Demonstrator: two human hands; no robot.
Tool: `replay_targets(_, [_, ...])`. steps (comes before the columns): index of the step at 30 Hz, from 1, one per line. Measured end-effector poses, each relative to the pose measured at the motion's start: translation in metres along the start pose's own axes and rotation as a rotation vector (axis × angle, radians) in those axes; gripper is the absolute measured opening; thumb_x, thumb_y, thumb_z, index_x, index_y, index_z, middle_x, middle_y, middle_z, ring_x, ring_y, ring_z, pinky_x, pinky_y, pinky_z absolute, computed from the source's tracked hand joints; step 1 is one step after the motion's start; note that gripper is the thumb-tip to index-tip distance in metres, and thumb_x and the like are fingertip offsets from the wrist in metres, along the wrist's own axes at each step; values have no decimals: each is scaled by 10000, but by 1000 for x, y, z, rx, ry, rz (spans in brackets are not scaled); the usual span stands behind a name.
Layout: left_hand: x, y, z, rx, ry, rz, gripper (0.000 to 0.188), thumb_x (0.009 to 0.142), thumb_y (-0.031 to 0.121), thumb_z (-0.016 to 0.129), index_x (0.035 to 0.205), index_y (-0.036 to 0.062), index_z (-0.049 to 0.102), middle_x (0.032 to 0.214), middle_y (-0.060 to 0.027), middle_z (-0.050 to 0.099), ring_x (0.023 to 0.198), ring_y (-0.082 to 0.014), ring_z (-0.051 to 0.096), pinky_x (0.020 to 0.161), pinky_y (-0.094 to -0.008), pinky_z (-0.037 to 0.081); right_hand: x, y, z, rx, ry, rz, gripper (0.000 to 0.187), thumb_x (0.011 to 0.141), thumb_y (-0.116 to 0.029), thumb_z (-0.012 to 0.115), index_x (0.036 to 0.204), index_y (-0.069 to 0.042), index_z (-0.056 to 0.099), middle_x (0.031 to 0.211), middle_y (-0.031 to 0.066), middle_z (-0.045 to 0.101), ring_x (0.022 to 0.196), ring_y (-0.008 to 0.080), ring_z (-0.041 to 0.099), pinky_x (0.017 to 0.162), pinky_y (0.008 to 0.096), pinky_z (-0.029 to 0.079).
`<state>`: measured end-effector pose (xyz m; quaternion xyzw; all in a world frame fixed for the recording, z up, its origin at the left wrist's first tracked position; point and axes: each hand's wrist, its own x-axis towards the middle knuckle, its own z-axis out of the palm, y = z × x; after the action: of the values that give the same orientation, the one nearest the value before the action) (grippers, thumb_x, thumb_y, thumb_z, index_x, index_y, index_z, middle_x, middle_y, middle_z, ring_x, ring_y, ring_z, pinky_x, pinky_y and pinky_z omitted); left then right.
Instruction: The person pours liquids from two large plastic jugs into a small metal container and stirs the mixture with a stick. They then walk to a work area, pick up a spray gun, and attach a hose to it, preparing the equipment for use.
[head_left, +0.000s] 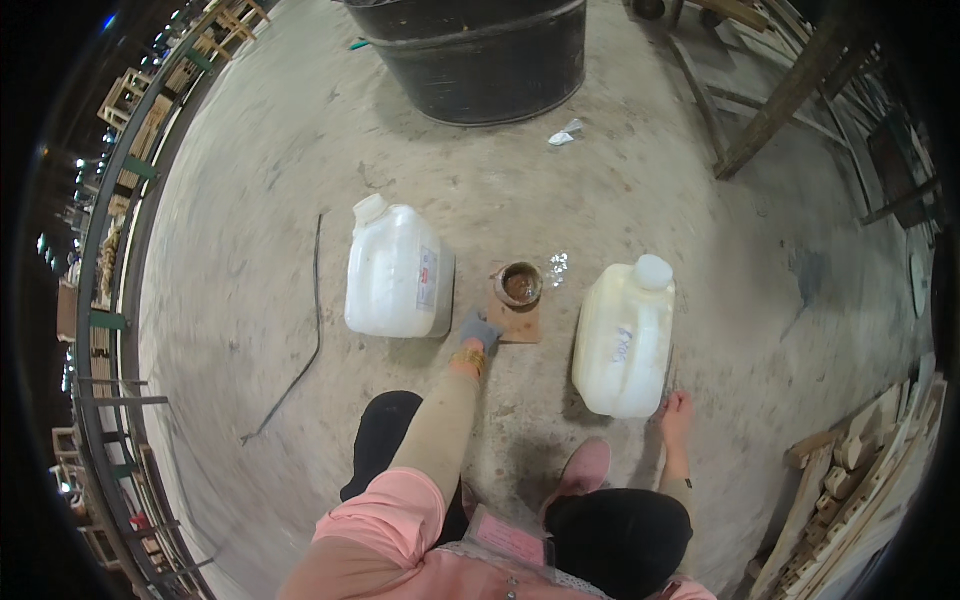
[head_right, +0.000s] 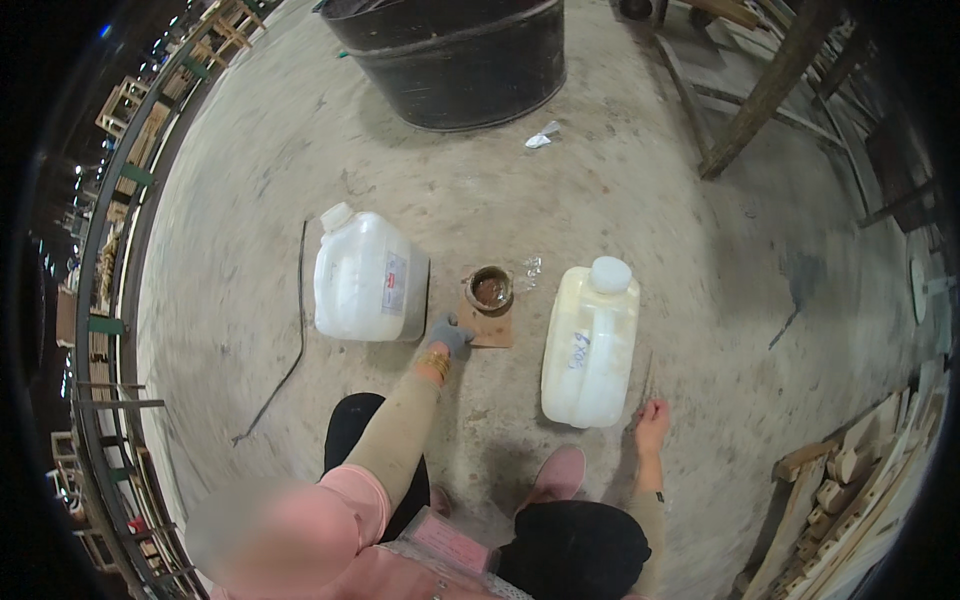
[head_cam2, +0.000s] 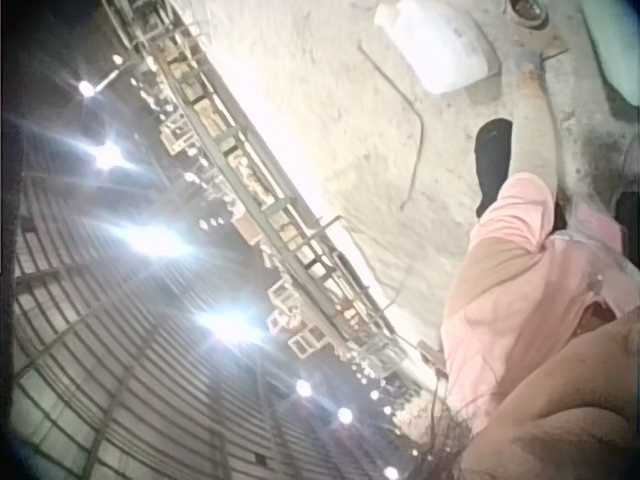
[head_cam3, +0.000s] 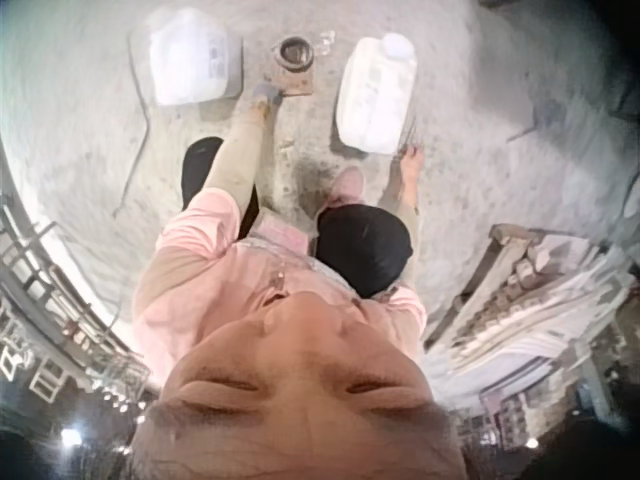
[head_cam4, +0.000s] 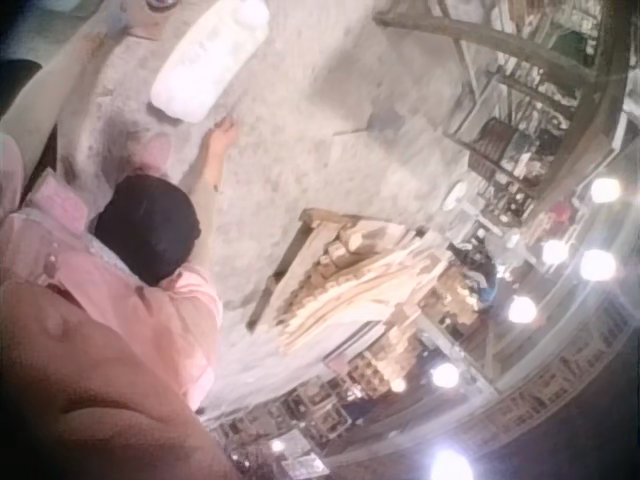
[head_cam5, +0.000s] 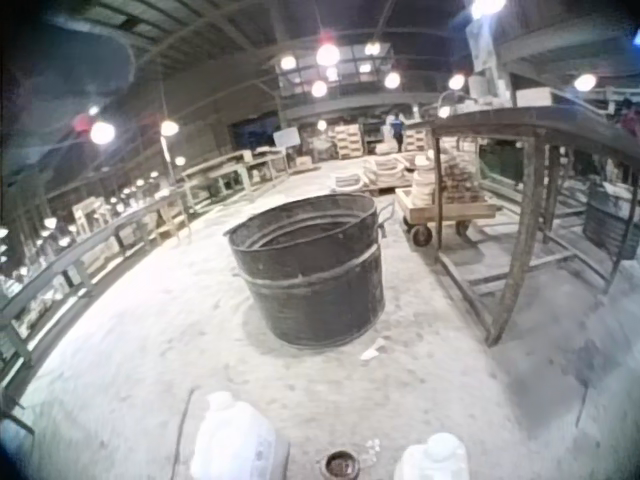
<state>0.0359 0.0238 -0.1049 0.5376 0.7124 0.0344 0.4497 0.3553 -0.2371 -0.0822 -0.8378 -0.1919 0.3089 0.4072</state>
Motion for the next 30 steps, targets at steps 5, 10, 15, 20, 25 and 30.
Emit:
replay_targets(5, [-47,44,-38,494,23,321,351,711,198,612,1024,45,571,1047,-172,594,956,-329,564,816,-371,445,-12,-20,-27,123,247,-26,132,906,-173,474,902,-47,515,641,-16,459,520,66,407,480,210,344])
replay_targets(10, [-115,87,-129,191,676,818,336,722,219,619,987,22,560,972,-191,556,944,-371,509,825,-416,415,-43,-79,-57,302,407,-16,173,902,-200,498,949,-40,545,667,-30,464,512,46,378,459,198,311])
replay_targets(15, [-94,57,-218,100,922,472,527,682,283,667,1110,30,493,932,-192,578,905,-353,544,804,-406,437,-73,-173,-53,474,101,-94,201,885,-204,524,963,-31,591,684,-18,485,554,48,410,484,201,339])
replay_targets(20, [-72,53,-222,24,609,427,587,727,361,613,1194,46,448,1006,-225,588,922,-376,566,792,-429,451,-62,-294,8,-34,-228,-536,202,816,-153,570,931,9,603,795,72,610,709,147,557,635,286,439])
replay_targets(25, [-99,39,-209,19,591,394,448,783,400,548,1083,74,480,875,-222,615,816,-403,588,714,-475,465,-101,-413,145,-496,-422,-902,360,765,-350,579,860,-9,649,773,196,622,760,338,607,675,388,471])
replay_targets(30, [-110,37,-204,55,490,394,379,788,394,549,1020,98,500,864,-214,616,802,-399,590,688,-480,468,-136,-433,267,-830,-317,-958,425,761,-443,585,897,-46,650,888,167,639,851,327,612,739,439,480])
